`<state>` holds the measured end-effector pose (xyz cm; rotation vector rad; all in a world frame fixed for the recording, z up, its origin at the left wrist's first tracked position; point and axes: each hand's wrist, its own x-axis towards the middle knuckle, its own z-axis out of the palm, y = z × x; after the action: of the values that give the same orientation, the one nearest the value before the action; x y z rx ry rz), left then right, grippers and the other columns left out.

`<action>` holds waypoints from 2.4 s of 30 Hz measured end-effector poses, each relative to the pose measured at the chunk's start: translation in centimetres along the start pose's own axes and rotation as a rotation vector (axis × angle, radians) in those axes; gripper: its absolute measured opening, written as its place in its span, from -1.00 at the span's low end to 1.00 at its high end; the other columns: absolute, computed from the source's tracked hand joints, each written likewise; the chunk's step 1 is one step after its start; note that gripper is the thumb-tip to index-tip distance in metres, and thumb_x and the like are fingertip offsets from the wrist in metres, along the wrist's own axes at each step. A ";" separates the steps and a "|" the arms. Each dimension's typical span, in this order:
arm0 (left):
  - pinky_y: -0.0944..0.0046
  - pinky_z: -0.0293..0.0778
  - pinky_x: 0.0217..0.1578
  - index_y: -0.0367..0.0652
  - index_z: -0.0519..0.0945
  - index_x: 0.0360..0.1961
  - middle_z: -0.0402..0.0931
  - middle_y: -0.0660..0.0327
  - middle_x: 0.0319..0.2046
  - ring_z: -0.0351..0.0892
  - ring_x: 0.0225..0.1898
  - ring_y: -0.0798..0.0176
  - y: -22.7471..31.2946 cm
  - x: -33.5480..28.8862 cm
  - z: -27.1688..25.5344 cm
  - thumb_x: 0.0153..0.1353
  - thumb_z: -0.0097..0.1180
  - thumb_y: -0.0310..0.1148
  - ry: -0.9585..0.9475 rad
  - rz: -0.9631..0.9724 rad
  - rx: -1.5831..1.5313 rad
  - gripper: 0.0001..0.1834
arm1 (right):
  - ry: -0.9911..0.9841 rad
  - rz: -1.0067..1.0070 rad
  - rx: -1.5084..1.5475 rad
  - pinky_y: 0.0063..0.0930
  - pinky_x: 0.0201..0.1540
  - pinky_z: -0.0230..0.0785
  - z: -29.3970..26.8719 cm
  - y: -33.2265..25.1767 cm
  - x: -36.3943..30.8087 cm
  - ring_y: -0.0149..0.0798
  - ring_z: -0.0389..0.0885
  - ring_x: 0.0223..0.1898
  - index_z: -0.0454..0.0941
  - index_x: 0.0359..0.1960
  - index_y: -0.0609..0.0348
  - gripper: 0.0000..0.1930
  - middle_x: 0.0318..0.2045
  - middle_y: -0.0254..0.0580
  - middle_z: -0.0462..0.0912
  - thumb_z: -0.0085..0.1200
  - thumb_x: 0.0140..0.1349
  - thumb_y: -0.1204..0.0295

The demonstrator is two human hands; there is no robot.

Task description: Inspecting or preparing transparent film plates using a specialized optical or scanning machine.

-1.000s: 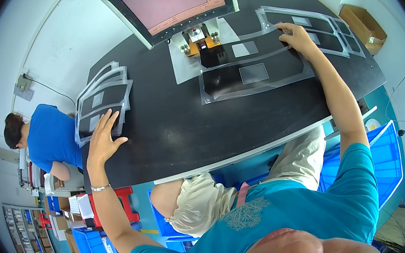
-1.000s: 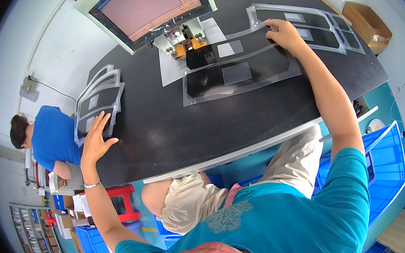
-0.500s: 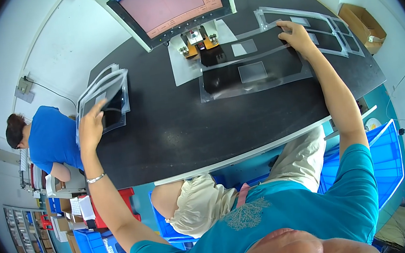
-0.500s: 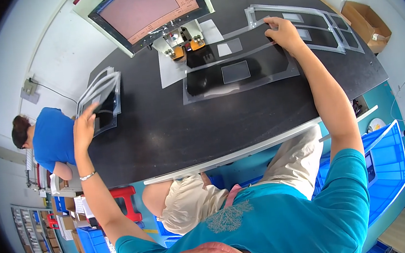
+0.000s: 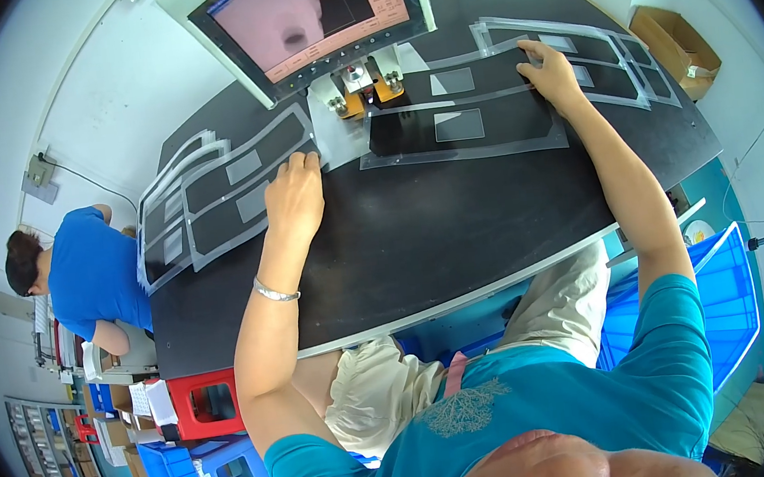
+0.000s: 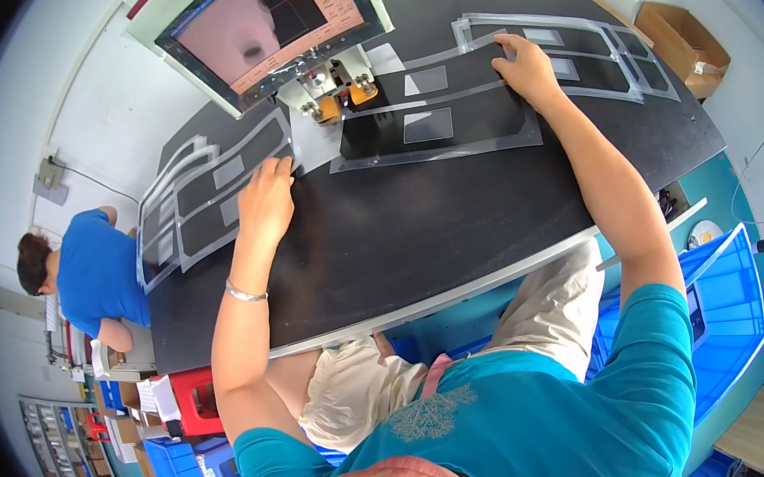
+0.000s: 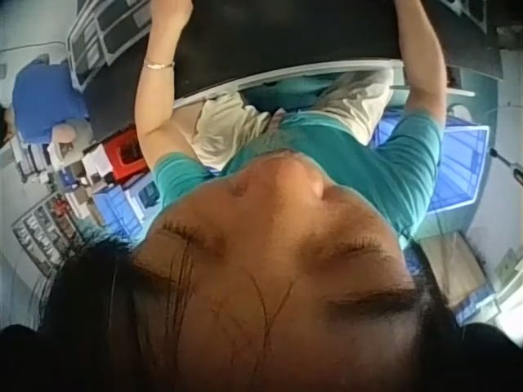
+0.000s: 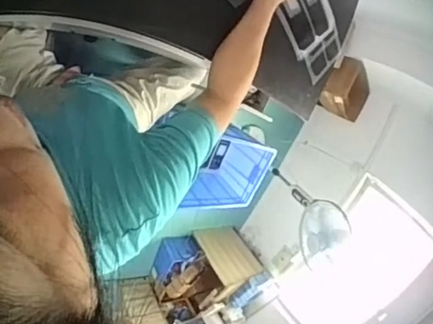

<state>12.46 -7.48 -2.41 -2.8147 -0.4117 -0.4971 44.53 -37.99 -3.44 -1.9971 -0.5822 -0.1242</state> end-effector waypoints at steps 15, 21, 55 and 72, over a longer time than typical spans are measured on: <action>0.09 0.61 -0.17 -0.01 0.69 0.00 0.70 0.16 -0.09 0.69 -0.11 0.01 -3.0 -1.1 -1.0 0.29 0.22 -0.24 0.065 -0.030 -0.345 -0.72 | -0.192 0.060 0.234 -0.52 -0.12 0.48 -1.5 -1.6 -0.9 -0.41 0.53 -0.17 0.50 0.25 0.32 -0.52 0.01 -0.15 0.59 0.18 0.31 0.45; 0.23 0.58 -0.45 -0.02 0.73 -0.25 0.72 0.26 -0.36 0.71 -0.42 0.13 -3.5 -0.4 -2.1 0.26 0.24 -0.35 0.546 -0.084 -0.129 -0.91 | -0.109 0.047 0.181 -0.51 -0.10 0.49 -0.8 -0.4 -0.2 -0.35 0.56 -0.08 0.50 0.25 0.32 -0.52 0.09 -0.07 0.59 0.18 0.27 0.51; 0.10 0.58 0.00 0.02 0.49 0.28 0.59 0.16 0.11 0.65 0.02 0.03 -2.4 -0.5 -0.7 0.17 0.17 -0.63 0.356 -0.039 -0.119 -0.38 | 0.122 -0.045 -0.055 -0.31 0.18 0.43 0.5 1.8 0.6 -0.08 0.61 0.15 0.46 0.28 0.25 -0.40 0.18 0.16 0.57 0.25 0.18 0.35; 0.17 0.62 -0.03 -0.14 0.69 -0.02 0.72 0.15 -0.08 0.70 -0.02 0.13 6.2 -2.5 -3.4 0.24 0.19 -0.38 0.238 0.312 -0.222 -0.72 | 0.305 -0.063 -0.827 -0.20 0.31 0.32 -9.7 6.4 3.7 0.03 0.46 0.28 0.50 0.25 -0.02 -0.43 0.22 0.02 0.53 0.23 0.15 0.31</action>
<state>11.14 -14.77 -1.50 -2.9002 0.1379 -0.8366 52.18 -47.48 -2.68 -2.6723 -0.4239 -0.8028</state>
